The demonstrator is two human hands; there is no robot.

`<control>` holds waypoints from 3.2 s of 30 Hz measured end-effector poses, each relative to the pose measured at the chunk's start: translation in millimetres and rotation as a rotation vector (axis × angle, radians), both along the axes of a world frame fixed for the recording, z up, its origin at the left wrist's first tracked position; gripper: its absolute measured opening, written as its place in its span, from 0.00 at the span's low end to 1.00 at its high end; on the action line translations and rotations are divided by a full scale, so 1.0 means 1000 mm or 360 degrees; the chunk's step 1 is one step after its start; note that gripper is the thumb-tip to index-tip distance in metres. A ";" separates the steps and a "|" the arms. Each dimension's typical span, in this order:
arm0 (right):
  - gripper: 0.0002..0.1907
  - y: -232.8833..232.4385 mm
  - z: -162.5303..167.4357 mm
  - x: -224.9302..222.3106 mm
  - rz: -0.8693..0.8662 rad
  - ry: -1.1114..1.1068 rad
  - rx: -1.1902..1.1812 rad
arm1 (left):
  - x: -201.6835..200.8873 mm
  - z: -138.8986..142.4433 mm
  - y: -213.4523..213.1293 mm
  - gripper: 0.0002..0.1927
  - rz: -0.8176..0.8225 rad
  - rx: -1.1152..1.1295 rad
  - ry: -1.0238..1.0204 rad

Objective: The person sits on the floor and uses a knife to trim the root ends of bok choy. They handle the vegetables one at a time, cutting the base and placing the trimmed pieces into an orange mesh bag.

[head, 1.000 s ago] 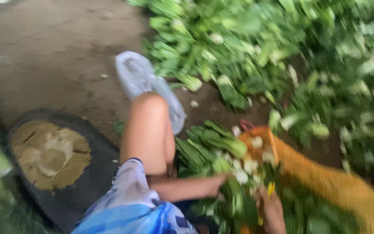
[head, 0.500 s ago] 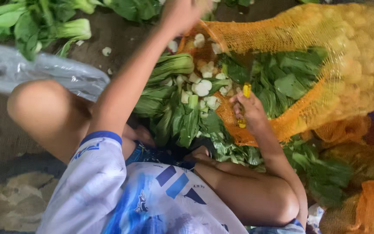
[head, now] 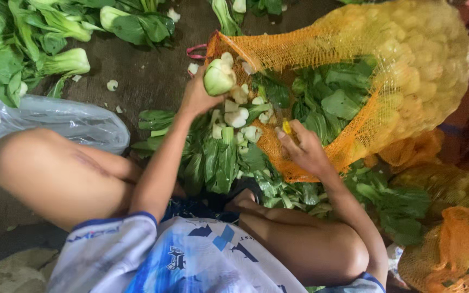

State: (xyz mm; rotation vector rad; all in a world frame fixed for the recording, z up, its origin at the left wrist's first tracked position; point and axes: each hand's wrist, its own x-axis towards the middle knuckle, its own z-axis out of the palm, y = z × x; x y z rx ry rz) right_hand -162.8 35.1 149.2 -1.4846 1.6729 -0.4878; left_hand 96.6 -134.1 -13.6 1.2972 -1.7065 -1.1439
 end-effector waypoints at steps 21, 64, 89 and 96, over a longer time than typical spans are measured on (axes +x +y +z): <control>0.29 -0.051 0.083 0.111 0.0904 0.1273 -0.1065 | 0.043 0.094 0.094 0.49 -0.0065 -0.0200 0.0801; 0.40 -0.035 0.008 0.084 0.0096 0.0434 -0.0287 | 0.034 0.082 0.090 0.44 -0.0251 0.0232 0.0958; 0.24 -0.031 -0.022 0.050 -0.0126 -0.0120 0.0122 | -0.037 -0.014 0.144 0.49 -0.0382 0.1363 0.1284; 0.16 0.005 -0.001 -0.002 -0.0204 -0.0177 -0.0170 | -0.071 -0.039 0.140 0.23 0.0397 0.2544 0.1789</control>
